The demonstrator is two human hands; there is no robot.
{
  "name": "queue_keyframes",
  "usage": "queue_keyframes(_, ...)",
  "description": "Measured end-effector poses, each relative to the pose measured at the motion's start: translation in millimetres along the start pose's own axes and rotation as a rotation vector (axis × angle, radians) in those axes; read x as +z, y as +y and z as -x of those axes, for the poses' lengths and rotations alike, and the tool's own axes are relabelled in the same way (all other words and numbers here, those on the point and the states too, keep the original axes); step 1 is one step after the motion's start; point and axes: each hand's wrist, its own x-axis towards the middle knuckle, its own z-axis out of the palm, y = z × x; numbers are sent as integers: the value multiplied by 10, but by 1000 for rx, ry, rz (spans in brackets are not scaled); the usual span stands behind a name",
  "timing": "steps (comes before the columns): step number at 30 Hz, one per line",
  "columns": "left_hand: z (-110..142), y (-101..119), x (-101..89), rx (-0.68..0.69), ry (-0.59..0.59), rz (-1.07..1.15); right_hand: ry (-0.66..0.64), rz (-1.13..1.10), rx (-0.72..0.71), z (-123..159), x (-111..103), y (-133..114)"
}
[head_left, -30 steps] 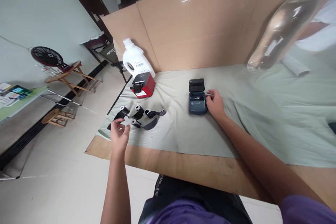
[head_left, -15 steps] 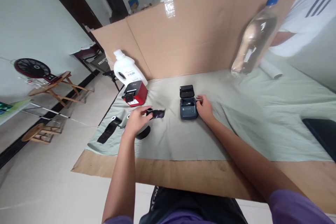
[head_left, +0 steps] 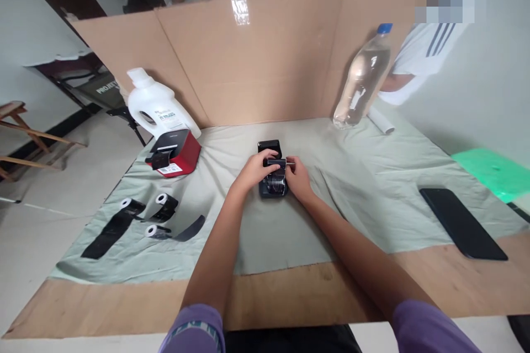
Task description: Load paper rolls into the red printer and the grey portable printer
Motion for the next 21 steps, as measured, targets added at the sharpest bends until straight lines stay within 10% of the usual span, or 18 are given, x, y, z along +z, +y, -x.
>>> queue_keyframes(11,40,31,-166,-18,8,-355,-9,19,33,4,-13,-47)
queue_keyframes(21,75,-52,-79,-68,145,-240,-12,3,34,1,-11,-40)
